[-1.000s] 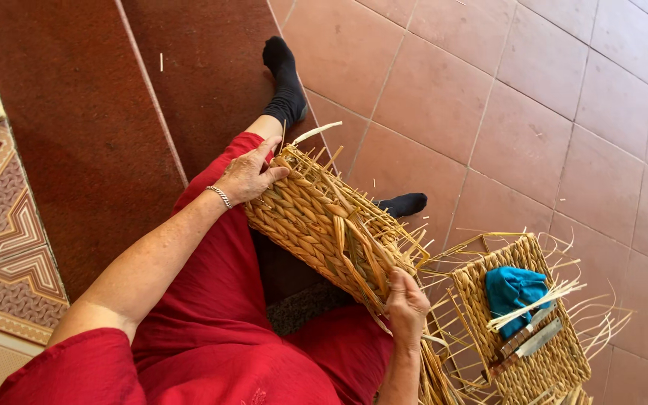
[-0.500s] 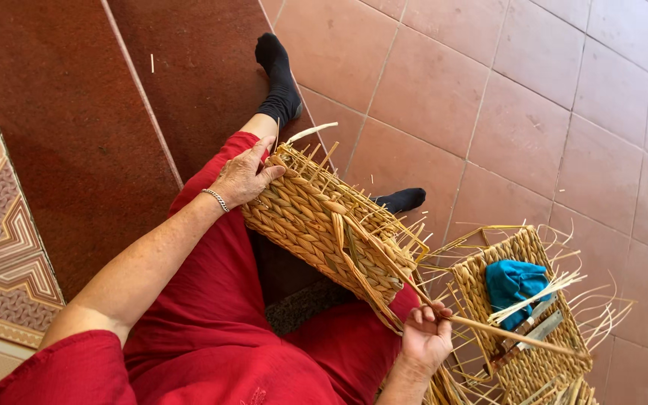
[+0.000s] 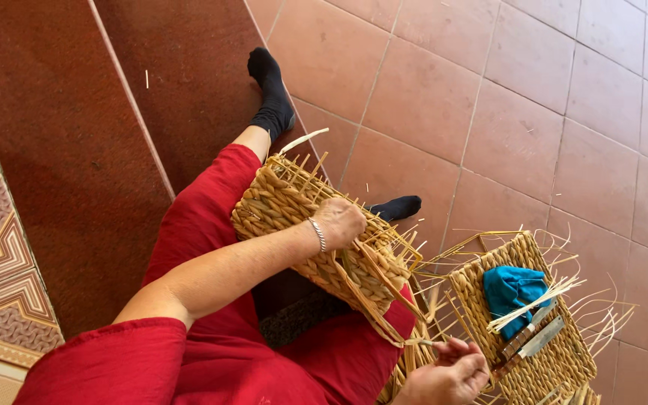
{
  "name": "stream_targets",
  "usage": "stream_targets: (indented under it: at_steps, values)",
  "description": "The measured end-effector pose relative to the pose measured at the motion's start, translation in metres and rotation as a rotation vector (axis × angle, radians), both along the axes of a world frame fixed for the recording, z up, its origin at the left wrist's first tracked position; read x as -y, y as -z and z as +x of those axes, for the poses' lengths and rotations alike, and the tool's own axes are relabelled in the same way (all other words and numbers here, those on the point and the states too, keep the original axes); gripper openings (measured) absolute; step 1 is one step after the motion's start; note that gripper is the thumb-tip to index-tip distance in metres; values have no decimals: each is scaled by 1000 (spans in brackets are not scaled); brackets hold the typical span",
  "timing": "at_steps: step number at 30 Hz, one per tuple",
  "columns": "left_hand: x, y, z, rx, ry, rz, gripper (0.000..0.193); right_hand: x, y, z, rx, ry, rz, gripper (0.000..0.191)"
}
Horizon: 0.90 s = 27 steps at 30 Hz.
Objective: The person sits on a tiled floor and weaves a rectangular basket using dried palm leaves. They interlace the leaves by hand, occasionally adjusting the basket's position and pulling strands to tighten the weave.
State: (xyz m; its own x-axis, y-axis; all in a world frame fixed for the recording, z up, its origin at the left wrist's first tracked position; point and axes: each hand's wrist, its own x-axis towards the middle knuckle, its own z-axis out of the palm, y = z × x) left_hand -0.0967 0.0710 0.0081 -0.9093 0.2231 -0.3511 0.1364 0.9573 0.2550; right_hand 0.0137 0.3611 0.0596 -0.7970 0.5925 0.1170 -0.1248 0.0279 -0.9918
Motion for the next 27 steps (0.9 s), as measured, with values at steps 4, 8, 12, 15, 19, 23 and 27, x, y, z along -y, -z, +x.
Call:
stream_targets:
  at_steps: [4,8,12,15,19,23,27]
  values:
    - [-13,-2,-7,-158,-103,107,4,51,-5,8,-89,-594,605,10]
    - [4,0,4,-101,-127,236,13,107,-1,-8,-242,-788,1033,35]
    - [32,8,32,-410,-85,734,13,129,4,-20,-165,-777,1190,33]
    - [36,12,45,-502,69,699,17,129,5,-24,-176,-781,1170,20]
    - [40,13,51,-526,132,692,15,121,-9,-28,61,-901,1008,19]
    - [50,10,38,-303,179,727,48,119,-38,-38,260,-938,805,28]
    - [58,0,29,-92,225,755,56,128,-56,-50,-243,-870,1084,19]
